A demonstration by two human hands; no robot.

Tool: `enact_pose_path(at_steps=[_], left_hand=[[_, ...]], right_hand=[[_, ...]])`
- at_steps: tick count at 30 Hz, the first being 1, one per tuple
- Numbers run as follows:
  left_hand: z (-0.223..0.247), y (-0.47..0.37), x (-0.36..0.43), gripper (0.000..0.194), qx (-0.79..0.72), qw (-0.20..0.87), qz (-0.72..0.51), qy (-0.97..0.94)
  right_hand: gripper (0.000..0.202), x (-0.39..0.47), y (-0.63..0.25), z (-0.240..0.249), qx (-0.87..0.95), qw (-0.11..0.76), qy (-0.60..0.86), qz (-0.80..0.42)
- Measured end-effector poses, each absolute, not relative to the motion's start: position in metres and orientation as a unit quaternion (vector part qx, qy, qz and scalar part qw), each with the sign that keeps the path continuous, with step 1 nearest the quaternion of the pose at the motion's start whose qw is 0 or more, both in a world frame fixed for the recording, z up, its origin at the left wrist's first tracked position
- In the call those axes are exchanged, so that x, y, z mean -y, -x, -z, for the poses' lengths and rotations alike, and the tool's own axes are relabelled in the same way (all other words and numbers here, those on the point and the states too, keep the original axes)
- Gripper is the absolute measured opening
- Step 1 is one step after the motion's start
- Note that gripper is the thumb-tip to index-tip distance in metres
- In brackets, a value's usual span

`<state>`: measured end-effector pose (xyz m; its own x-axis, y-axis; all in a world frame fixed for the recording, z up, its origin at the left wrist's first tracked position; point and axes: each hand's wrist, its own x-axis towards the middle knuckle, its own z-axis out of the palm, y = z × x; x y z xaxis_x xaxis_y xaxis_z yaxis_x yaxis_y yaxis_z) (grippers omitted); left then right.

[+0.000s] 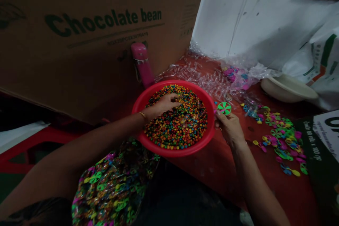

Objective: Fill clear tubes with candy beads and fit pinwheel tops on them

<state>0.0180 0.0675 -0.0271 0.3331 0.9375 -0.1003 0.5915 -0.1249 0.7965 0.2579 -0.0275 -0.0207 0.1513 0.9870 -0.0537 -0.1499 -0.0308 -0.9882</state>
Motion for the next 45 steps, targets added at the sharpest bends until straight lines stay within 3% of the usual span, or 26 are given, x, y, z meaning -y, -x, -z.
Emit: enact_pose_path(at_steps=[4,11,24,30,33,37,39,41,45], left_hand=[[0.014,-0.013,-0.049,0.046,-0.468,0.541,-0.292,-0.635],[-0.003,-0.021,-0.032,0.042,-0.444,0.534,-0.311,-0.649],[-0.015,-0.051,0.009,0.035,-0.344,0.639,-0.335,-0.601],[-0.024,-0.072,0.039,0.031,-0.312,0.705,-0.335,-0.542],[-0.019,-0.084,0.054,0.031,-0.347,0.572,-0.378,-0.64],[-0.01,-0.105,0.069,0.027,-0.446,0.161,-0.409,-0.78],[-0.01,-0.113,0.073,0.028,-0.459,0.111,-0.409,-0.781],[-0.013,-0.118,0.076,0.024,-0.426,0.22,-0.44,-0.76],[-0.017,-0.122,0.079,0.024,-0.284,0.644,-0.391,-0.593]], right_hand=[[0.031,0.024,-0.242,0.011,0.438,0.561,0.489,-0.505],[0.034,0.004,-0.216,0.0,0.483,0.567,0.469,-0.475],[0.032,-0.004,-0.225,-0.005,0.569,0.538,0.397,-0.479],[0.027,0.021,-0.241,0.002,0.565,0.575,0.377,-0.457],[0.028,0.037,-0.234,0.007,0.512,0.627,0.387,-0.441],[0.027,0.056,-0.221,0.008,0.376,0.72,0.404,-0.421],[0.022,0.062,-0.223,0.006,0.358,0.729,0.406,-0.419],[0.015,0.066,-0.233,0.003,0.384,0.713,0.405,-0.424],[0.018,0.073,-0.259,0.0,0.43,0.661,0.352,-0.504]])
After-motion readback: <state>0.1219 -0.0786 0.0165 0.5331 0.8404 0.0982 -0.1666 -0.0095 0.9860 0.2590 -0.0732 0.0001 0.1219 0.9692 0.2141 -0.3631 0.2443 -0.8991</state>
